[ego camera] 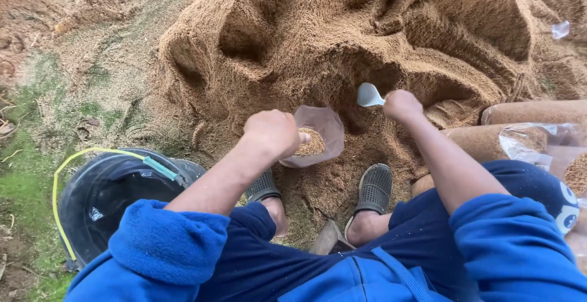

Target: Scooping agricultural material from a large pile into small plastic bags using a spoon.

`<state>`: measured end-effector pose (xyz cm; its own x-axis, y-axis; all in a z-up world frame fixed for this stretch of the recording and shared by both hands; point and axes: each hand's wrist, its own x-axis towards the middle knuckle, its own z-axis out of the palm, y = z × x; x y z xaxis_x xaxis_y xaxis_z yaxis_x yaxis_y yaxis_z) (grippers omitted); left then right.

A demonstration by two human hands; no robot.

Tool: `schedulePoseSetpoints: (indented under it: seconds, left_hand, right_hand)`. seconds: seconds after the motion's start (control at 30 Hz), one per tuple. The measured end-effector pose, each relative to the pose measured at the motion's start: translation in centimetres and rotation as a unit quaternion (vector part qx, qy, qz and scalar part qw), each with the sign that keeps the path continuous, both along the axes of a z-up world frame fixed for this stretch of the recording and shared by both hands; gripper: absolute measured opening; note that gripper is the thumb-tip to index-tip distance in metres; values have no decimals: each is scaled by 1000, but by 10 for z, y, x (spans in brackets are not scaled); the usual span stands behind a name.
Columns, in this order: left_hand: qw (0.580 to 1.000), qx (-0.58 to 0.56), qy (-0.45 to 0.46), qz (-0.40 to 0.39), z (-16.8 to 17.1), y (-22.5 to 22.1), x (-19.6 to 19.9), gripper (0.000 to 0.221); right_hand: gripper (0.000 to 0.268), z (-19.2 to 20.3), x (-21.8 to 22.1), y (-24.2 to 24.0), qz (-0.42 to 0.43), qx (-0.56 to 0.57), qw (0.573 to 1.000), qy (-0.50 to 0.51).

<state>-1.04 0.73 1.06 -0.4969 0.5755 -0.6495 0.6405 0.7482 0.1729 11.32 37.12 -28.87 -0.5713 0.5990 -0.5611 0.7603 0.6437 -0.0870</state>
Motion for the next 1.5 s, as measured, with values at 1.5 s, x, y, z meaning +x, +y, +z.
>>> schedulePoseSetpoints:
  seconds: [1.5]
  left_hand:
    - [994, 35, 2, 106, -38, -2, -9, 32]
  right_hand:
    - [16, 232, 45, -122, 338, 66, 861, 375]
